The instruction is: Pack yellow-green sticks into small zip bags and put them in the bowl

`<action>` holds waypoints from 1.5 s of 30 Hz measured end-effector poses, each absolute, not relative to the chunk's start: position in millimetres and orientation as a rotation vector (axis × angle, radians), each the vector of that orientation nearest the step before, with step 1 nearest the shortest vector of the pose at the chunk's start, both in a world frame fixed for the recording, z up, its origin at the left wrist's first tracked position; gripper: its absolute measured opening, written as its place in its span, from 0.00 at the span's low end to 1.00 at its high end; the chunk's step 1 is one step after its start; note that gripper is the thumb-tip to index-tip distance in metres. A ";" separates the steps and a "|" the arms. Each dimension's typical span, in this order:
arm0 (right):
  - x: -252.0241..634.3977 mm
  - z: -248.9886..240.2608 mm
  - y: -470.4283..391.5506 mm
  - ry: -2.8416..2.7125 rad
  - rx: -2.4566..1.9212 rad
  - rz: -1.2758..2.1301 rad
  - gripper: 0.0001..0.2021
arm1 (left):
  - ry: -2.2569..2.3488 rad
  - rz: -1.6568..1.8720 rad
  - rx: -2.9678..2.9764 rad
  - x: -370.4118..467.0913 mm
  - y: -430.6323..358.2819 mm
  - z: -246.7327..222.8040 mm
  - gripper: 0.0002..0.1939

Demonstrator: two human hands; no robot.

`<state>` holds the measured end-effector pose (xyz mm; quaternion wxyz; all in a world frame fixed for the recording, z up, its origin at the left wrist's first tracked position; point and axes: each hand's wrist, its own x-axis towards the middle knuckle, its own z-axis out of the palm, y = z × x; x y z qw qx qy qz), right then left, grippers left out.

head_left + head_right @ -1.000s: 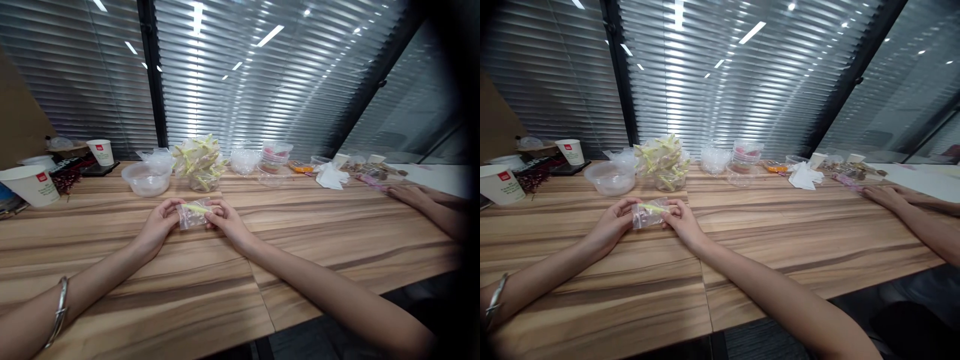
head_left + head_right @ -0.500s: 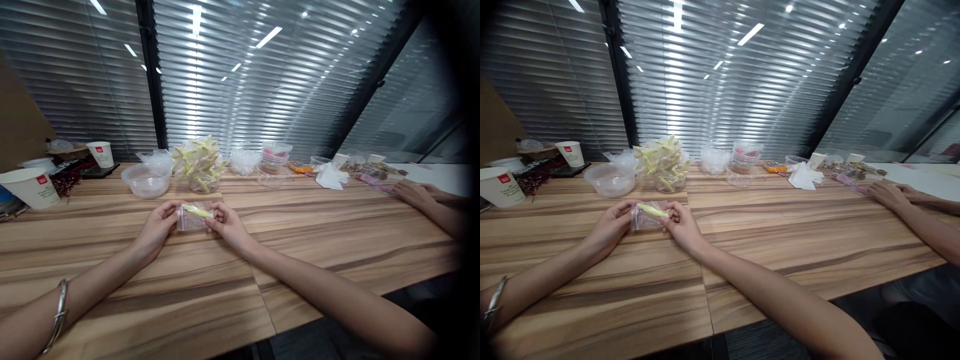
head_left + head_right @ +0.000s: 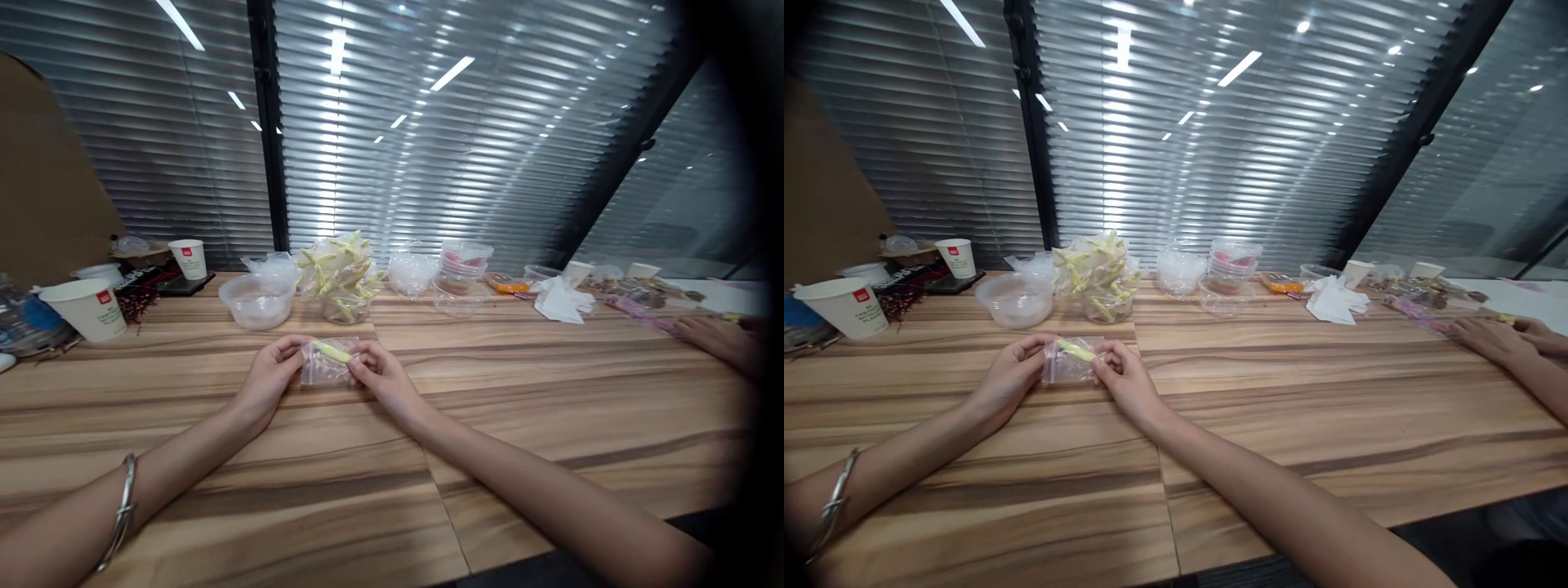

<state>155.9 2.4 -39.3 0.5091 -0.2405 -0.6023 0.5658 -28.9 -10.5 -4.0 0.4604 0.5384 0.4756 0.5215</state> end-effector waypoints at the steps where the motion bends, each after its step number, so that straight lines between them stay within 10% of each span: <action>1: 155.7 -40.2 3.4 -1.450 -0.582 1.373 0.17 | 1.180 1.282 1.326 -29.6 -9.7 -4.8 0.17; 45: 159.4 -30.3 -1.7 -1.449 -0.664 1.450 0.18 | 1.107 1.257 1.443 -31.1 -10.2 -2.5 0.20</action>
